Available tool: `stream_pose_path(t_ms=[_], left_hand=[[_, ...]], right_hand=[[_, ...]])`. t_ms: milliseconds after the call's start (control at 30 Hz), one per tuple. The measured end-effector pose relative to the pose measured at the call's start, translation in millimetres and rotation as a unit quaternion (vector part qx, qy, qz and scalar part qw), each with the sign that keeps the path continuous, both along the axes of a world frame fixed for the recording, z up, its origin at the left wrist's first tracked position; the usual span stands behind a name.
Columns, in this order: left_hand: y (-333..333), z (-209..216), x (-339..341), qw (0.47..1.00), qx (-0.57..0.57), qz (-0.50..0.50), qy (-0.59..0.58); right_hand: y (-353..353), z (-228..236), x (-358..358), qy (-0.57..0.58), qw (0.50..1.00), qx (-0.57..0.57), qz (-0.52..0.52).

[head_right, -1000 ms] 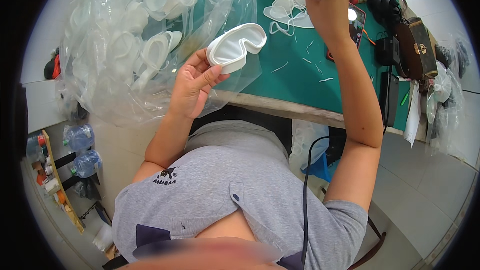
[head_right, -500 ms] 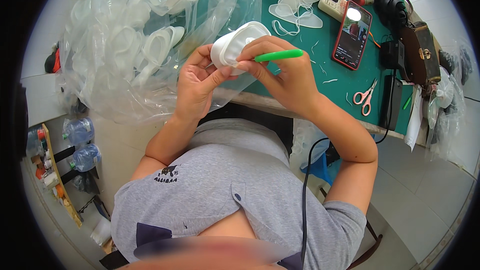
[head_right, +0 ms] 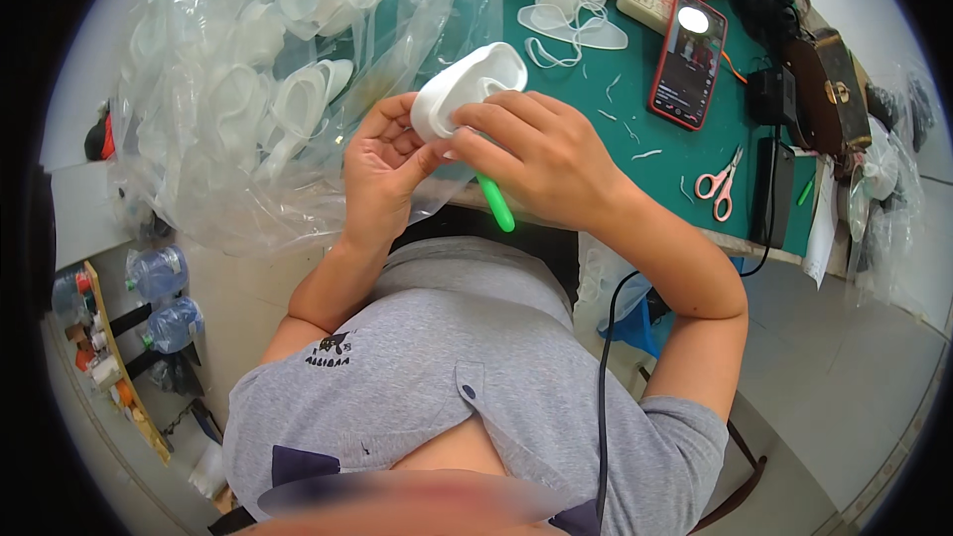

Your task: Trimming and inspecting white plastic goggle frames using a handheld tool at a workbench.

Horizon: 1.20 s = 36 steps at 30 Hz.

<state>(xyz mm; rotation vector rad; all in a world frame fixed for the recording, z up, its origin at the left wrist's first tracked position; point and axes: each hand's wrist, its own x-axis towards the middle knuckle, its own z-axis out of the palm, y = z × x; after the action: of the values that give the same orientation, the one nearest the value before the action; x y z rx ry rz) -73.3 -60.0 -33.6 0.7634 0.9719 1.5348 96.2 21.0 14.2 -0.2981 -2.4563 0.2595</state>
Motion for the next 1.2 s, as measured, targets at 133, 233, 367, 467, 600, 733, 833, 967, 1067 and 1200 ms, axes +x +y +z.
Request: stream_pose_path(t_ms=[133, 233, 367, 467, 600, 733, 833, 967, 1067, 1200], left_hand=[[4.3, 5.4, 5.5, 1.0, 0.011, -0.004, 0.022], [2.3, 4.0, 5.3, 0.998, 0.013, -0.024, 0.052], [-8.5, 6.7, 3.7, 0.986, -0.012, -0.106, 0.132], [-15.0, 10.7, 0.1, 0.957, -0.029, -0.178, 0.229], [-9.9, 19.1, -1.2, 0.955, 0.047, -0.243, 0.162], [5.8, 20.6, 1.6, 0.981, 0.019, -0.184, 0.055], [5.1, 31.7, 4.6, 0.989, -0.039, -0.143, -0.026], [-2.0, 28.6, 2.3, 0.987, -0.009, -0.103, -0.121], [-10.6, 25.4, -1.3, 0.993, 0.034, -0.084, -0.08], [-16.7, 29.8, -2.0, 0.99, 0.067, -0.086, -0.087]], right_hand=[[37.3, -15.1, 13.8, 0.126, 0.992, -0.026, 0.011], [67.9, -12.6, 23.3, 0.208, 0.967, -0.119, -0.088], [115.9, 15.7, 41.1, 0.452, 0.844, -0.245, -0.15], [109.5, 29.3, 45.6, 0.473, 0.791, -0.374, -0.104], [58.8, 38.8, 37.6, 0.341, 0.814, -0.469, 0.041], [15.0, 53.9, 21.1, 0.26, 0.842, -0.457, 0.121], [6.6, 56.4, 22.5, 0.19, 0.857, -0.453, 0.154], [25.5, 46.5, 32.7, 0.354, 0.845, -0.401, 0.002], [73.5, 29.2, 49.0, 0.522, 0.745, -0.403, -0.094], [121.8, 14.2, 49.2, 0.475, 0.772, -0.39, -0.16]])
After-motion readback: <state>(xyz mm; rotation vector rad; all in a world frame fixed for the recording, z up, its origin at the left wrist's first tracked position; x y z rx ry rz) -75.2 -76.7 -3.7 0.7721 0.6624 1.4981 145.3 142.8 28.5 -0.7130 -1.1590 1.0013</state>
